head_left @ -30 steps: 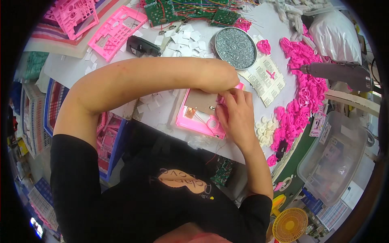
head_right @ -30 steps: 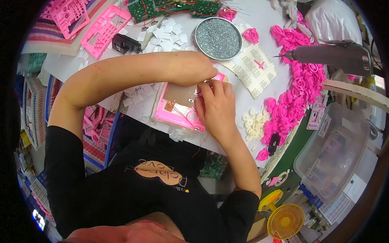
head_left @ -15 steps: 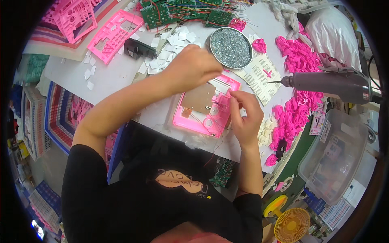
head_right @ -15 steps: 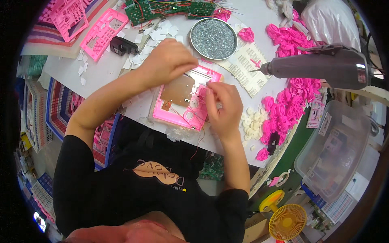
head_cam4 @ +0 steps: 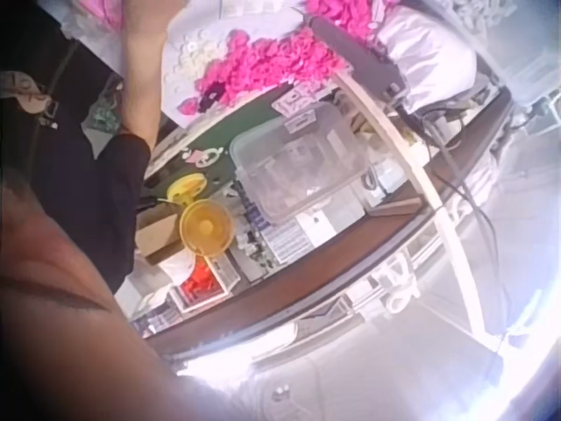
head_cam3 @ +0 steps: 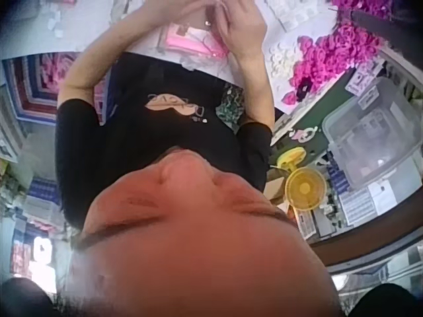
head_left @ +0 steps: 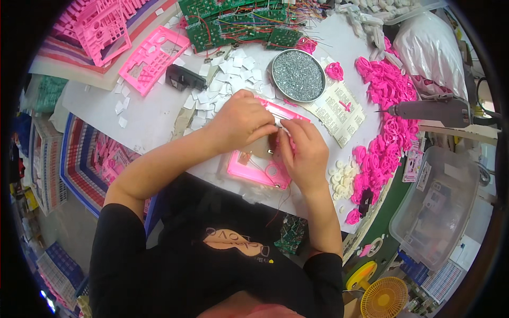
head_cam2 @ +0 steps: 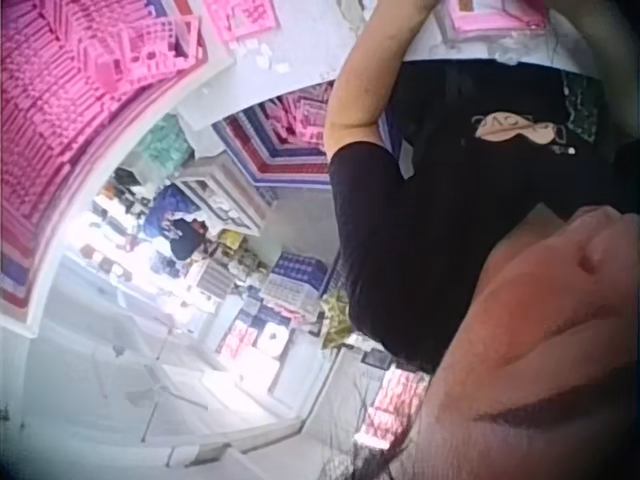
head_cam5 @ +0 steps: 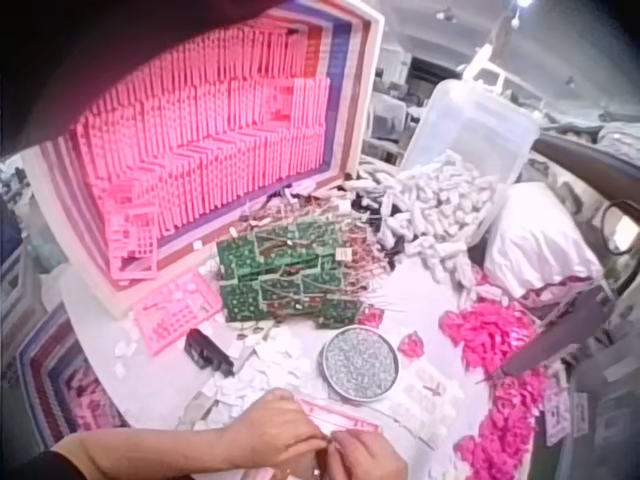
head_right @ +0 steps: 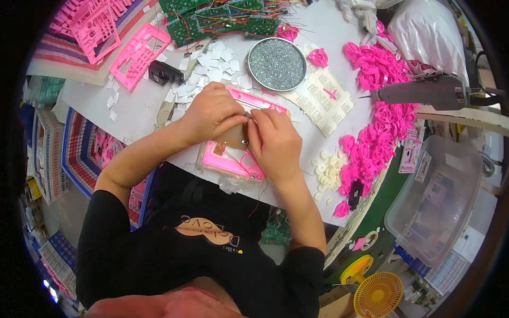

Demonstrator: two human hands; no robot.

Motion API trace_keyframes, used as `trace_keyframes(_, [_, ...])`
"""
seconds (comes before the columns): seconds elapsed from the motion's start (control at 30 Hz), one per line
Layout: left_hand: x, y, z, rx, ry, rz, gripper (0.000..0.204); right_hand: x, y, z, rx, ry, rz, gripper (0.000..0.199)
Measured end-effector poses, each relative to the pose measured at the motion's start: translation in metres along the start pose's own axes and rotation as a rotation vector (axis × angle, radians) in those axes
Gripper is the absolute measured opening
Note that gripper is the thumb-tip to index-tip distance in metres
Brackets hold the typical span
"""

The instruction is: Assembling the internal electronic circuit boards and wiring into a pink plastic toy frame using an electric screwdriver.

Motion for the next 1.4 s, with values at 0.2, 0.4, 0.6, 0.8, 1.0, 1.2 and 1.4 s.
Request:
trace_keyframes(0.2, [0.000,0.002,-0.009,-0.121,0.045,0.061,0.014,0.008,0.007,-0.003,0.001,0.103,0.177,0.024])
trace_keyframes(0.4, [0.011,-0.010,-0.002,-0.053,0.016,0.148,0.015,0.078,0.002,-0.174,-0.497,-0.124,0.178,0.030])
trace_keyframes(0.6, [0.005,0.006,-0.003,0.017,-0.044,0.239,0.016,0.159,0.062,-0.359,-0.388,-0.364,-0.146,0.031])
trace_keyframes(0.8, [0.015,0.009,-0.006,0.147,-0.028,0.247,0.017,0.103,0.207,-0.355,0.120,-0.748,-0.187,0.048])
trace_keyframes(1.0, [0.018,0.005,-0.006,0.209,-0.074,0.219,0.019,0.056,0.234,-0.394,-0.187,-0.699,0.130,0.052])
trace_keyframes(1.2, [0.002,0.003,0.001,0.234,-0.086,0.239,0.015,0.092,0.150,-0.297,0.179,-0.470,0.021,0.051])
trace_keyframes(1.4, [0.014,0.000,0.004,0.169,-0.095,0.082,0.013,0.188,-0.044,-0.185,-0.486,0.035,-0.067,0.044])
Point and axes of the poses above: each hand's wrist, its own y-axis towards the middle knuckle, its own x-axis out of the back of the hand, z = x × y, the point moved 6 cm from there along y, towards the middle knuckle, and after that the axes turned 3 degrees about x, right-handed, at the moved point
